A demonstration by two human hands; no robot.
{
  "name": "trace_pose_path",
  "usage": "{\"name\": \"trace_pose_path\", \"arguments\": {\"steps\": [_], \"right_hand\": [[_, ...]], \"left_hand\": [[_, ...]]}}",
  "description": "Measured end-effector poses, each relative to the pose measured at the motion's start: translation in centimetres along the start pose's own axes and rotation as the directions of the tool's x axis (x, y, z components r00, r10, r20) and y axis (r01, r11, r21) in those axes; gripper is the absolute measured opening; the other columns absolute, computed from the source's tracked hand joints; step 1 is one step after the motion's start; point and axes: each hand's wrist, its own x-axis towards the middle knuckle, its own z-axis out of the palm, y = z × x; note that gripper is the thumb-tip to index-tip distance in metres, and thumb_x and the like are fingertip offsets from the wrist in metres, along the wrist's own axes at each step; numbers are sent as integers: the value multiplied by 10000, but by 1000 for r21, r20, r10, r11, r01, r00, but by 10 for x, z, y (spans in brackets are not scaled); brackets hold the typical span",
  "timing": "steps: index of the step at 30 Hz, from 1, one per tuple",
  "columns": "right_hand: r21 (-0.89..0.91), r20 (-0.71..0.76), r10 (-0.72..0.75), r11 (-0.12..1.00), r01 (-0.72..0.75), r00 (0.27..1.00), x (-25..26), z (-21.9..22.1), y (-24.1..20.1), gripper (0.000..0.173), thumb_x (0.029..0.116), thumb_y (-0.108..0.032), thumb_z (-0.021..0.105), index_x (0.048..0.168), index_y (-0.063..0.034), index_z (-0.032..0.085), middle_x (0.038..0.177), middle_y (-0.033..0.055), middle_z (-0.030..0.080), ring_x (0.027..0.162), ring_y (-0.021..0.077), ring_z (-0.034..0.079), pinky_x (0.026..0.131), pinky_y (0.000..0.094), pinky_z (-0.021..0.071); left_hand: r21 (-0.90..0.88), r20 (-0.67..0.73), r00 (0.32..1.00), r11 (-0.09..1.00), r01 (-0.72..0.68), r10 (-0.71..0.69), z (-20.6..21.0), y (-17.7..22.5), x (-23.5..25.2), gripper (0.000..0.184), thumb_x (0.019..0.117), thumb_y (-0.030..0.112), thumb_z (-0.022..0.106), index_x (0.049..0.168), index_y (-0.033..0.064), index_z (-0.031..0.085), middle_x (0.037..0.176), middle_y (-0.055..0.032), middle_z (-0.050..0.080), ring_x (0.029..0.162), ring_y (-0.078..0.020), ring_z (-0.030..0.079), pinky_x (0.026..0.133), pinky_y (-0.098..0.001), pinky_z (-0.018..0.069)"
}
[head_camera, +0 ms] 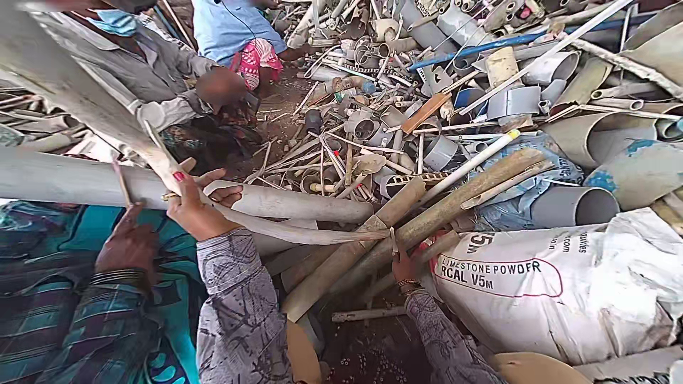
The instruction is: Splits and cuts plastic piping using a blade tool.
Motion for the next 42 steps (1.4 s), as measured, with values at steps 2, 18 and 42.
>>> {"name": "trace_pose_path", "arguments": {"steps": [2, 18, 42], "right_hand": [[27, -84, -222, 974, 225, 971, -32, 19, -23, 471, 1076, -84, 439, 1532, 32, 403, 1133, 336, 686, 1025, 490, 688, 943, 589, 504], [-96, 87, -233, 966, 241, 969, -43, 6, -52, 460, 1095, -126, 416, 1543, -21, 426, 1246, 295, 671, 1147, 450, 663, 1032, 553, 475], [-89, 10, 4, 996, -3, 1000, 10, -12, -5, 475, 1086, -126, 457, 1545, -16, 414, 1417, 288, 571, 1304, 436, 567, 1108, 555, 407]], "left_hand": [[6, 10, 1000, 1000, -8, 8, 1, -2, 5, 338, 1130, 233, 237, 1334, 93, 467, 782, 19, 693, 487, -79, 634, 443, -202, 528], [-421, 459, 837, 903, -90, 297, -29, -33, 27, 467, 1021, 560, 459, 1289, 189, 548, 1029, 10, 769, 802, -133, 746, 637, -253, 612], [-48, 114, 912, 919, -391, 394, -32, -34, 27, 474, 1116, 195, 128, 1144, -2, 559, 777, 56, 712, 676, -67, 710, 680, -250, 616]]}}
